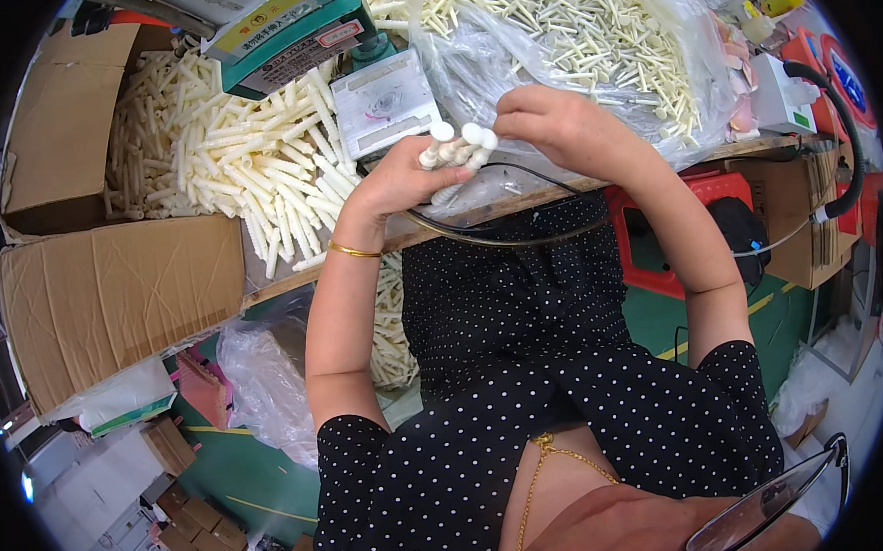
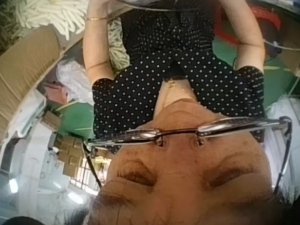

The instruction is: The person assembles plastic pump dispensers by picking plastic tubes and caps from the table, inserting the tubes into the caps by hand, and pressing the components together using a benchtop press machine.

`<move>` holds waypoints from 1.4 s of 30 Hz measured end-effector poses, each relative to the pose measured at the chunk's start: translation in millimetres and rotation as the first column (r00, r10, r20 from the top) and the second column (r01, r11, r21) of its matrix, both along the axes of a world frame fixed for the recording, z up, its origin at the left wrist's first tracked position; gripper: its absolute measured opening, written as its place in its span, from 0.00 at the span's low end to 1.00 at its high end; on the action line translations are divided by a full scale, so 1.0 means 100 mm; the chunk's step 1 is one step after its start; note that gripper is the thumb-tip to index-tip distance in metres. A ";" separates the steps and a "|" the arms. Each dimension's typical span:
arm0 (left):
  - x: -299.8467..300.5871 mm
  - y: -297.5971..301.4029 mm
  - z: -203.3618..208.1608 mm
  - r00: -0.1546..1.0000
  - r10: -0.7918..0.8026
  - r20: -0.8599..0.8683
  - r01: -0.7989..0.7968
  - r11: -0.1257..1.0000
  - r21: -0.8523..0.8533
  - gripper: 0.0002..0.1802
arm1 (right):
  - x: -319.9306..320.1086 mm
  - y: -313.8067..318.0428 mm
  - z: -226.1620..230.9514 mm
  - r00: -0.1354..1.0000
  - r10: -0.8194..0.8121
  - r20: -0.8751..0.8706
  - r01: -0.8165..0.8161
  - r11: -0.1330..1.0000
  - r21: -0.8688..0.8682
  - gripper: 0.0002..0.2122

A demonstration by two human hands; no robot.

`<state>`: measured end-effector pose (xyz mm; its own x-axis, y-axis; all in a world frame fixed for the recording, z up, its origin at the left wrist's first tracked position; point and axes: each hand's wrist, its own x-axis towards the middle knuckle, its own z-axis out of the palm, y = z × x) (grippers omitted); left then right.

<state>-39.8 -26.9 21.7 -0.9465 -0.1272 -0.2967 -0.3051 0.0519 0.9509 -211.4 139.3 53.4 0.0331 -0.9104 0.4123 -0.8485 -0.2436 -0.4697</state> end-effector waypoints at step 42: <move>-0.23 -0.35 -0.22 0.474 0.833 -0.286 -0.764 0.550 0.336 0.19 | 0.12 0.10 -0.24 0.779 -0.323 0.538 0.351 0.935 0.053 0.12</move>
